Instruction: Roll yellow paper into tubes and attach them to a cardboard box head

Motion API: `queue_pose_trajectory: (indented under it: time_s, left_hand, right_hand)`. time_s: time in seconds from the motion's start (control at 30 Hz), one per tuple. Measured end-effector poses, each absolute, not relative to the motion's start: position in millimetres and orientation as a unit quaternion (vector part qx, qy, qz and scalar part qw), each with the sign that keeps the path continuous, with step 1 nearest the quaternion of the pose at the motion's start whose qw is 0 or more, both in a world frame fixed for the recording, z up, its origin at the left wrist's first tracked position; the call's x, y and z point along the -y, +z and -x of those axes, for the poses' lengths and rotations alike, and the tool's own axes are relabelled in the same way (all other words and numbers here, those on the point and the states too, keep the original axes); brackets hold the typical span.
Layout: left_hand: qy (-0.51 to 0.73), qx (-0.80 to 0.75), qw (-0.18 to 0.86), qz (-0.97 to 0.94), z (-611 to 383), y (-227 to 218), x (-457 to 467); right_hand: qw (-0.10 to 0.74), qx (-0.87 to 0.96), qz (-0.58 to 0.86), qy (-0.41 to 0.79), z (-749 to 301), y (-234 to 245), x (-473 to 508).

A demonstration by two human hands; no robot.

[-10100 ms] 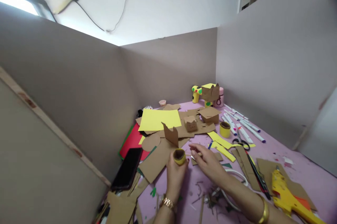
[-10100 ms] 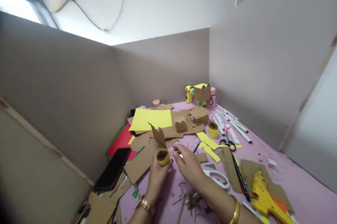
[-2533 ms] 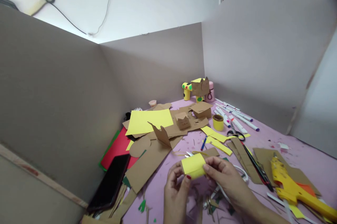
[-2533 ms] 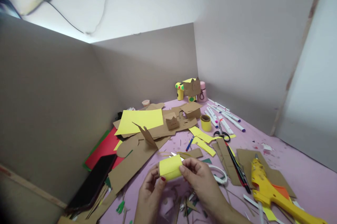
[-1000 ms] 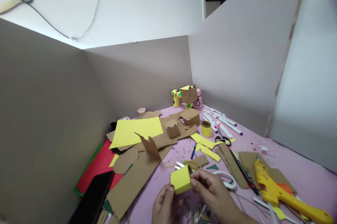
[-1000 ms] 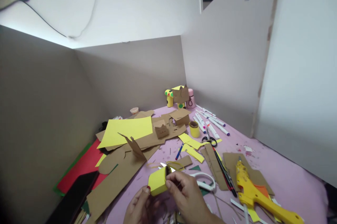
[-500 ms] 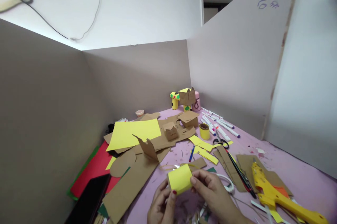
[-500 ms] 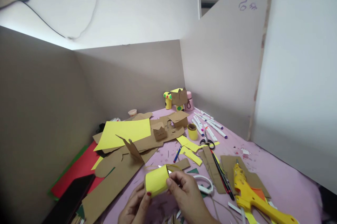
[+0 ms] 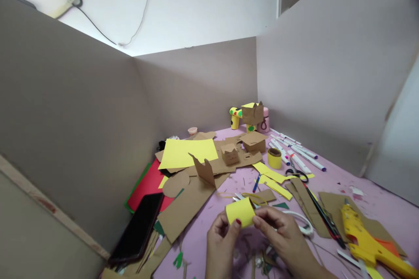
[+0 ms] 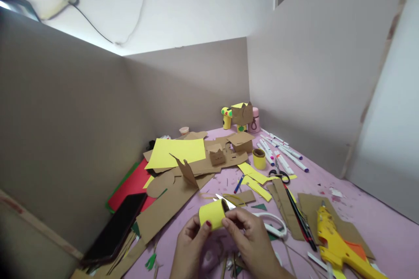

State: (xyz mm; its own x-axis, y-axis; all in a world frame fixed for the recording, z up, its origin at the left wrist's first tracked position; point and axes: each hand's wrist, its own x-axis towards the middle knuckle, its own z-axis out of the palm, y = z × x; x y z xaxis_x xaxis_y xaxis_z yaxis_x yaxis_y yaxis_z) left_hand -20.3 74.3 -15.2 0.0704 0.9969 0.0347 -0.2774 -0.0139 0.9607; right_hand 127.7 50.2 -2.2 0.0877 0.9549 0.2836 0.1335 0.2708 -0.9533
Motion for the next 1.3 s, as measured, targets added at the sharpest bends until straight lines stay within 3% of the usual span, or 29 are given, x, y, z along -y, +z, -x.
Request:
queue_pose_trajectory:
  time_s: [0.97, 1.3]
  left_hand:
    - [0.551, -0.390, 0.646, -0.355, 20, -24, -85]
    - [0.572, -0.422, 0.600, -0.368, 20, -7, -74]
  right_hand:
    - [0.554, 0.632, 0.476, 0.258, -128, 5, -52]
    - [0.563, 0.584, 0.464, 0.356, -129, 5, -49]
